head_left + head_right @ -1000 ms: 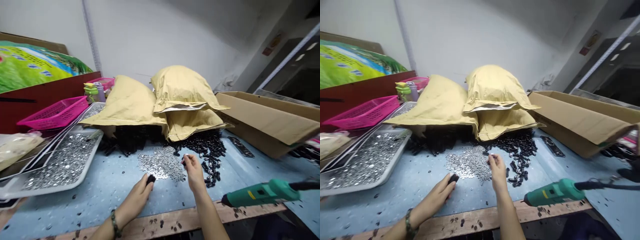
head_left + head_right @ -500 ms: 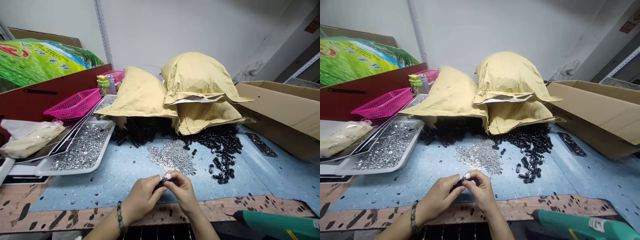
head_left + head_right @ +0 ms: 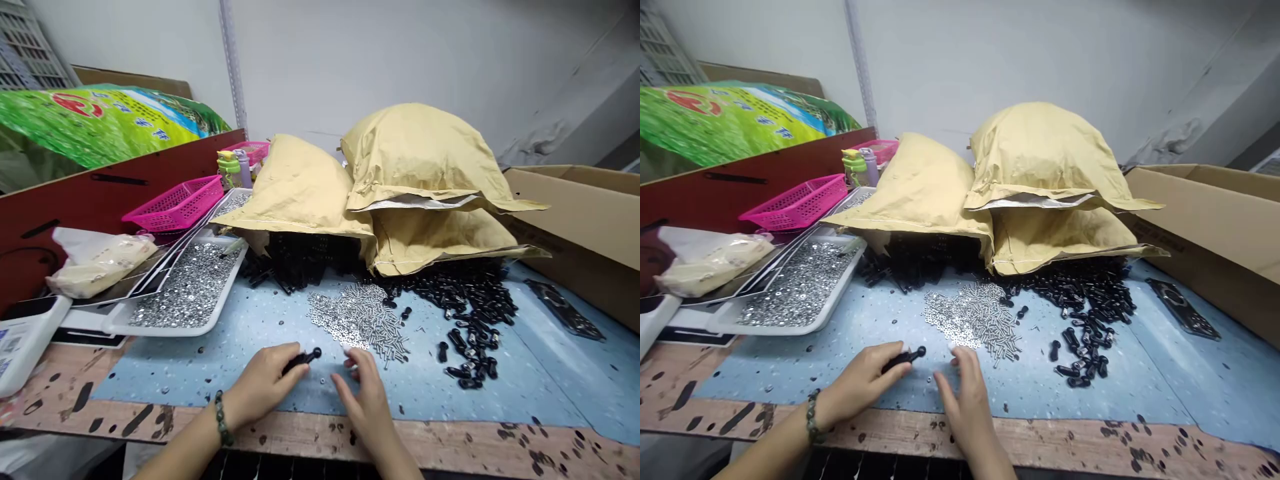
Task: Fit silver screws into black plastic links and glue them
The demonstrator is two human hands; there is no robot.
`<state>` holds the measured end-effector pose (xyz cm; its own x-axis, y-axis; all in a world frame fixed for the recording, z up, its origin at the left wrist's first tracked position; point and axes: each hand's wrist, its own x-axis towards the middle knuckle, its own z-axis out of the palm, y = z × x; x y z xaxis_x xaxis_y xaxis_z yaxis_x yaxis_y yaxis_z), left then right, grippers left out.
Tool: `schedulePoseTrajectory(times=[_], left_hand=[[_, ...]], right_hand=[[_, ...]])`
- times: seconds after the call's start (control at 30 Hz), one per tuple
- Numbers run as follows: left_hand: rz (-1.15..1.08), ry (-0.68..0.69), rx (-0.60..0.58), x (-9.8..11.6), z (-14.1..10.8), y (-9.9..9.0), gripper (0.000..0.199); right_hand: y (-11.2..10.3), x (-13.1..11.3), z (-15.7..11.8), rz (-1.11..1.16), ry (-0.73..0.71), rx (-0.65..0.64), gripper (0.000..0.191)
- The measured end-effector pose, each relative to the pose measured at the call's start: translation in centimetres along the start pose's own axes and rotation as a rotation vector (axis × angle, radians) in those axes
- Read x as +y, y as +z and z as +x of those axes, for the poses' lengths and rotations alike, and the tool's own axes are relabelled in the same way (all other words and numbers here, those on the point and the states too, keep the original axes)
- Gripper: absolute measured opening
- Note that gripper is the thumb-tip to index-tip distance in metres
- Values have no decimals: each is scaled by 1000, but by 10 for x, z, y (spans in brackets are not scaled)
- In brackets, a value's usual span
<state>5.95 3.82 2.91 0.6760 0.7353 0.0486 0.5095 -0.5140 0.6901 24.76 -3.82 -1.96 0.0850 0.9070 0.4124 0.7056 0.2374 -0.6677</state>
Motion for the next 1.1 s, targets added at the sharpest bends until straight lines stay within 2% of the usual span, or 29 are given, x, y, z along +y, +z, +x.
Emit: schedulePoseTrajectory(times=[0.13, 0.23, 0.3, 0.4, 0.5, 0.63, 0.73, 0.9, 1.1], left_hand=[[171, 261, -72, 0, 12, 7, 20], [173, 330, -108, -3, 23, 12, 11], [168, 362, -132, -8, 25, 16, 12], [202, 385, -149, -15, 21, 20, 24], [270, 417, -170, -18, 18, 16, 27], [277, 439, -187, -15, 17, 8, 22], [282, 437, -180, -12, 12, 9, 17], [274, 413, -169, -14, 5, 16, 18], [263, 385, -155, -21, 12, 18, 18]], right_hand=[[-17, 0, 5, 52, -185, -91, 29], [-19, 1, 4, 57, -176, -102, 20], [-14, 1, -2, -7, -137, -108, 16], [-7, 1, -14, -81, -98, -111, 13], [-2, 0, -21, -96, -97, -102, 11], [-2, -1, -28, -40, -173, -96, 10], [-3, 0, -35, -22, -195, -117, 11], [2, -1, -43, -27, -147, -106, 8], [3, -2, -34, -93, -95, -95, 6]])
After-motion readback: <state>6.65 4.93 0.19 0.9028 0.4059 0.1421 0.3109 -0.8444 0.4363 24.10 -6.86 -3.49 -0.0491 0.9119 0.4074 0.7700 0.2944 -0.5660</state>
